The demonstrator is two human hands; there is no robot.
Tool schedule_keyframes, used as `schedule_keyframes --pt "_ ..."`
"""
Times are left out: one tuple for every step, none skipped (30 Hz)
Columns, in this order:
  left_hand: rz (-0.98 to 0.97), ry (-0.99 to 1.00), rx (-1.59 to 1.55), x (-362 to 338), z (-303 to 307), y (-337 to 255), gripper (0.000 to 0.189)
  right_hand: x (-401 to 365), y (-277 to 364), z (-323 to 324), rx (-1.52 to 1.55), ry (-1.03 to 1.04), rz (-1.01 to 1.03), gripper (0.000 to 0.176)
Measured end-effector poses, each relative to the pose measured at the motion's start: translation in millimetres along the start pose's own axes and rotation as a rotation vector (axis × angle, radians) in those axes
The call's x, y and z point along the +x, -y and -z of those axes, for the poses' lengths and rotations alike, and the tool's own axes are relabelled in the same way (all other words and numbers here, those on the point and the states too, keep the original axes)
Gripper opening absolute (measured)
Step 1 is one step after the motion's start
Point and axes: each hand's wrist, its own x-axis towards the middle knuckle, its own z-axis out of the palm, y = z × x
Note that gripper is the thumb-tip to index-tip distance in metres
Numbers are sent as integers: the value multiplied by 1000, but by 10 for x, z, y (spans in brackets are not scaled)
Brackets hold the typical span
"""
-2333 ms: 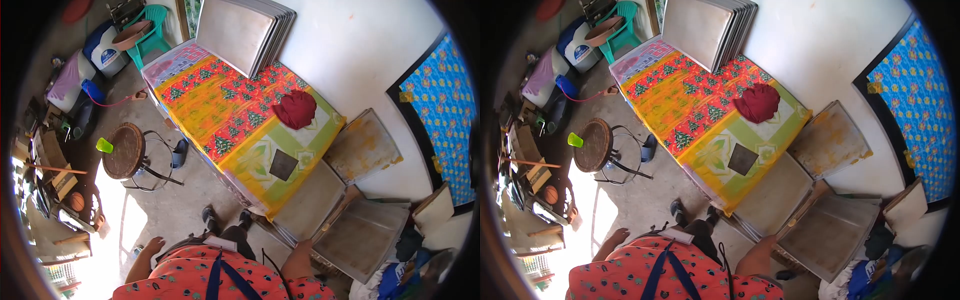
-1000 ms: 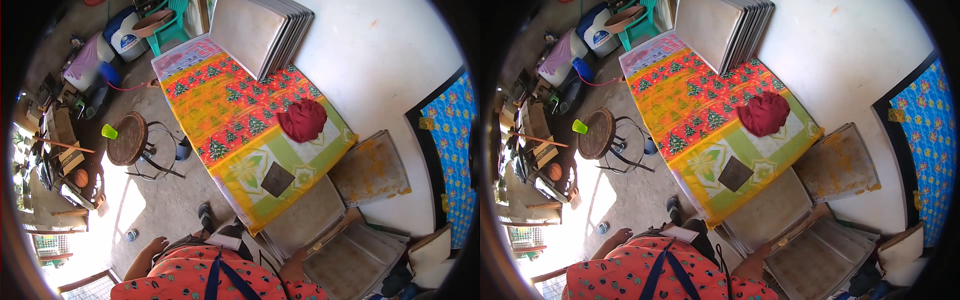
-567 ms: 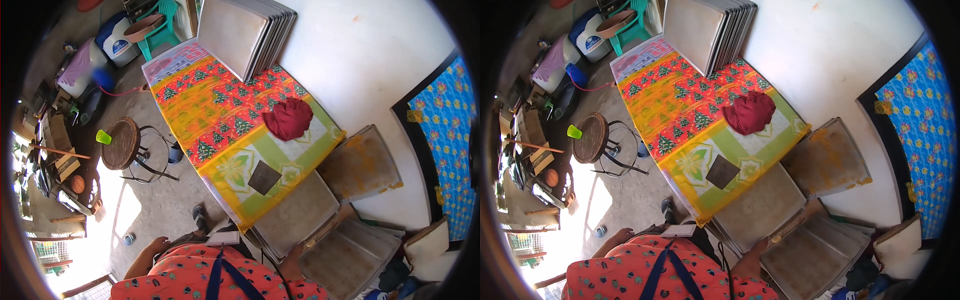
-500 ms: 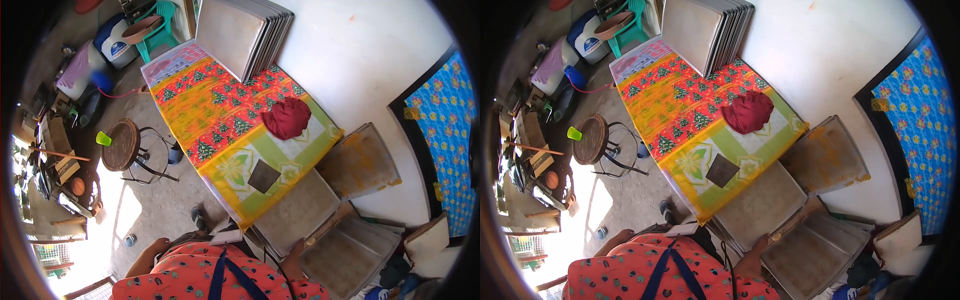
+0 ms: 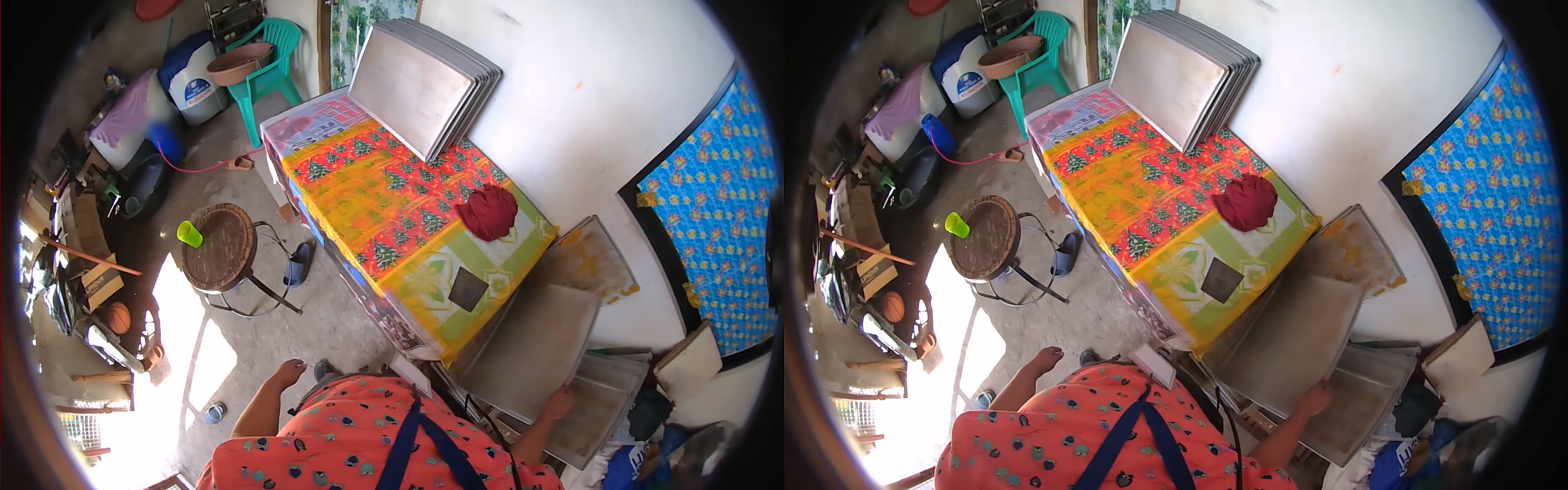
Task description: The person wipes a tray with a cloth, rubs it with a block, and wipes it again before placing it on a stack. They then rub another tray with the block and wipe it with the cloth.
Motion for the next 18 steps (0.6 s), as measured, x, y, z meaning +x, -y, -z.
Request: schedule_keyframes --pt "6 6 -1 1 -1 144 47 -8 145 316 -38 -34 -42 51" --pt "13 12 1 1 -3 306 46 -14 215 603 -57 -63 14 50" --pt "-87 57 165 -1 -32 541 42 12 262 874 -76 -89 69 49" --pt "-188 100 332 -37 -27 718 38 34 359 1137 -101 -174 85 49" --pt "-288 141 498 -87 12 793 34 64 459 1398 -127 -258 100 49" --pt "-286 204 601 -128 26 892 31 118 523 1663 -142 -297 153 49" --pt "-282 266 704 -189 40 1005 27 132 609 1924 -156 -336 207 50" --pt "-277 327 806 -230 59 1111 24 78 775 2207 -89 -366 242 50" --pt "-273 322 799 -270 82 1213 23 11 920 2456 -26 -392 276 50" --pt "-269 319 793 -314 113 1300 21 62 954 2626 -38 -421 303 50" --pt "-267 313 786 -320 138 1362 20 175 982 2781 -47 -452 329 50" --pt "-280 274 770 -325 160 1435 20 243 1049 2948 0 -369 346 50" --pt "-293 234 752 -329 180 1512 20 276 1153 3056 48 -288 363 49" --pt "-306 193 734 -313 181 1567 19 282 1303 3053 153 -270 390 50" --pt "-298 201 738 -291 196 1587 20 287 1460 3016 256 -249 418 51" --pt "-289 208 743 -269 234 1583 20 432 1534 2869 355 -223 450 52" --pt "-279 211 746 -256 256 1568 20 602 1606 2651 459 -195 483 53" --pt "-301 172 719 -243 259 1563 21 605 1801 2469 415 -159 490 53"
